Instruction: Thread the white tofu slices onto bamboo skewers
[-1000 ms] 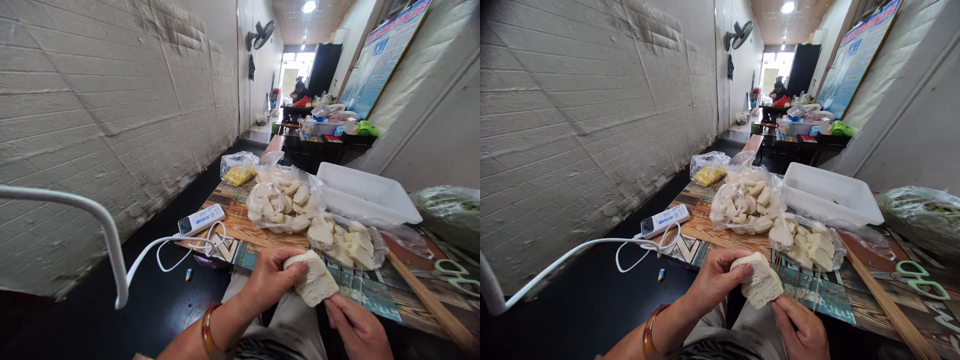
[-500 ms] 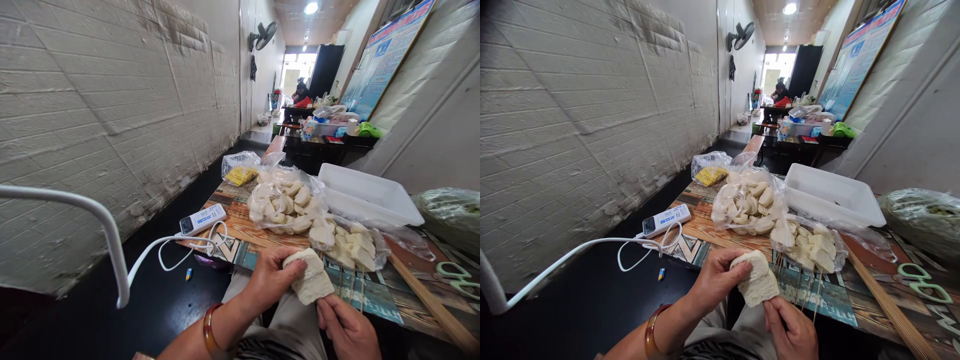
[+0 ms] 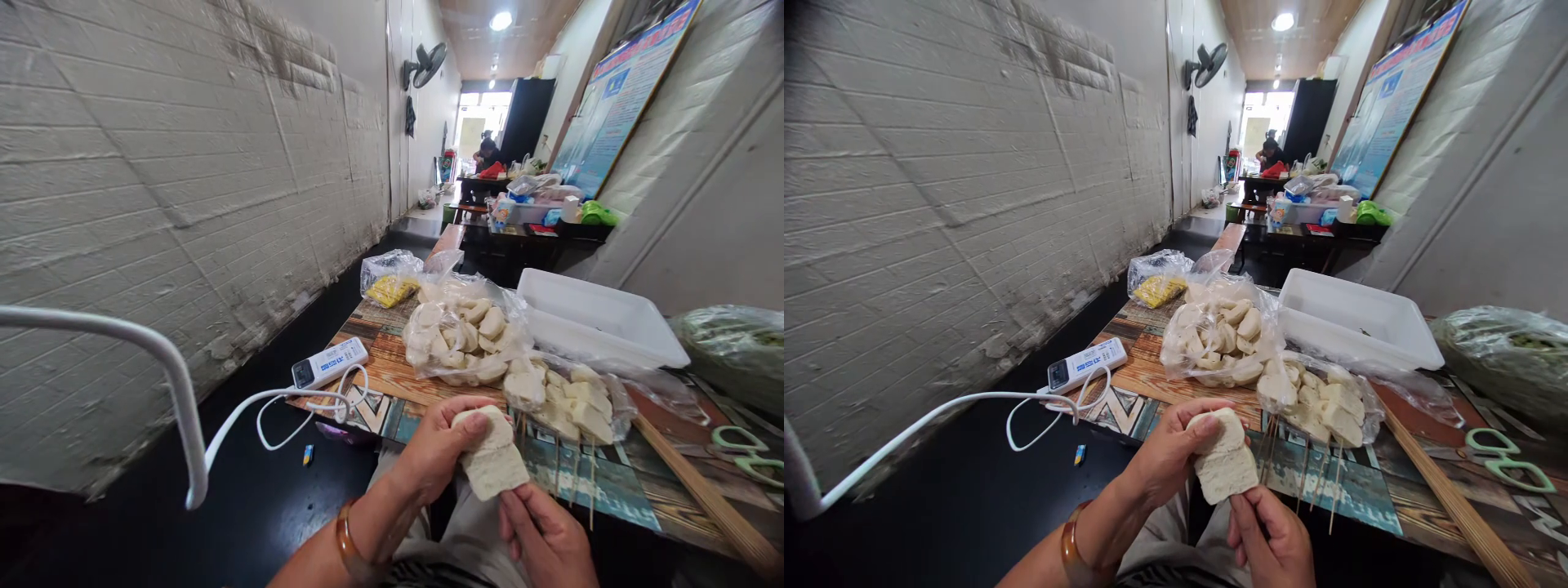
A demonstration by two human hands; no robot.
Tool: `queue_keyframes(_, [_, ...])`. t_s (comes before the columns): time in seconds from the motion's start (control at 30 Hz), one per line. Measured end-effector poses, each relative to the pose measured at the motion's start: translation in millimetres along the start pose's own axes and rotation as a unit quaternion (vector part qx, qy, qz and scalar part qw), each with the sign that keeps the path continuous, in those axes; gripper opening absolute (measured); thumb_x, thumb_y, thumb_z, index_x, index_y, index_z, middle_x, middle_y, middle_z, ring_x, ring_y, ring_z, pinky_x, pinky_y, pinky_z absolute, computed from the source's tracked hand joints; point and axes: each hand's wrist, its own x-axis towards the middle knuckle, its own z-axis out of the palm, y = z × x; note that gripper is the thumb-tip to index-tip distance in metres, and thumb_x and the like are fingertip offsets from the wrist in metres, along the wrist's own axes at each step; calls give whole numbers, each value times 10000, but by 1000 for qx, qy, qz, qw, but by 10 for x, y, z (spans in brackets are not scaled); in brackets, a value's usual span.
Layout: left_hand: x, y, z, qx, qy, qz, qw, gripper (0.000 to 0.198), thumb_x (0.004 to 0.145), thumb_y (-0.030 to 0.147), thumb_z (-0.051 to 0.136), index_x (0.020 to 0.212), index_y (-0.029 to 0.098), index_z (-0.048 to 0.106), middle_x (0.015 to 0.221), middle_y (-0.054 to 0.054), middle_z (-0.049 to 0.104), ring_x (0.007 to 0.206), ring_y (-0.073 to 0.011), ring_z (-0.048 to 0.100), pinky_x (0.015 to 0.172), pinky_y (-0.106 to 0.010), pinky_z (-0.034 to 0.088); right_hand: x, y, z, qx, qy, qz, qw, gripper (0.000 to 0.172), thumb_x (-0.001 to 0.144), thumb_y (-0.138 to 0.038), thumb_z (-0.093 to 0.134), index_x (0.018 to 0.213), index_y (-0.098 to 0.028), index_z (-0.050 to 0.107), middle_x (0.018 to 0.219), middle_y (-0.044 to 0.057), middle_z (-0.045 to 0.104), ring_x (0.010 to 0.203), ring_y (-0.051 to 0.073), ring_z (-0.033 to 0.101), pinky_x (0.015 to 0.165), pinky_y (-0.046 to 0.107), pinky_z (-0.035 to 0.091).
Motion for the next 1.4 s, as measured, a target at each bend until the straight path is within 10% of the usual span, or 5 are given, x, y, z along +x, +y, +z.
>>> queue_keyframes(0.5, [190, -36, -86, 46, 16, -23, 999, 553, 640, 460, 830, 1058, 121, 706, 918, -103, 733, 775, -165, 649, 734, -262, 461, -48, 187, 130, 93, 52, 62, 992, 387, 796, -562, 651, 764, -177, 662, 401, -84, 410, 360, 69, 323, 365, 192, 273])
queue_keyframes(0.7, [483, 108, -237, 185, 21, 83, 979, 447, 825, 467, 655, 1115, 128, 663, 1080, -135, 710, 966, -220, 662, 881, -347, 484, -48, 184, 83, 167, 84, 85, 979, 398, 782, -564, 678, 817, -169, 650, 401, -90, 401, 362, 54, 278, 342, 168, 216])
queue_keyframes(0.87, [819, 342, -508, 573, 135, 278, 759, 304, 920, 205, 439, 1110, 132, 665, 1176, -137, 679, 1113, -221, 610, 975, -349, 454, -54, 142, 89, 166, 85, 88, 979, 419, 760, -581, 687, 805, -165, 670, 399, -85, 409, 352, 53, 311, 346, 163, 235])
queue_keyframes(1.17, [941, 479, -799, 714, 198, 258, 620, 181, 833, 267, 608, 958, 149, 665, 1084, -159, 631, 1085, -328, 520, 985, -511, 376, -27, 121, 65, 121, 89, 72, 986, 465, 753, -621, 663, 784, -158, 692, 383, -78, 409, 341, 67, 332, 349, 183, 267])
queue_keyframes(1.4, [944, 439, -693, 842, 246, 196, 439, 384, 844, 522, 590, 948, 154, 631, 1038, -143, 593, 1005, -295, 518, 896, -421, 401, -11, 140, 47, 117, 85, 82, 986, 460, 752, -623, 662, 793, -167, 695, 388, -79, 410, 350, 61, 321, 356, 185, 252])
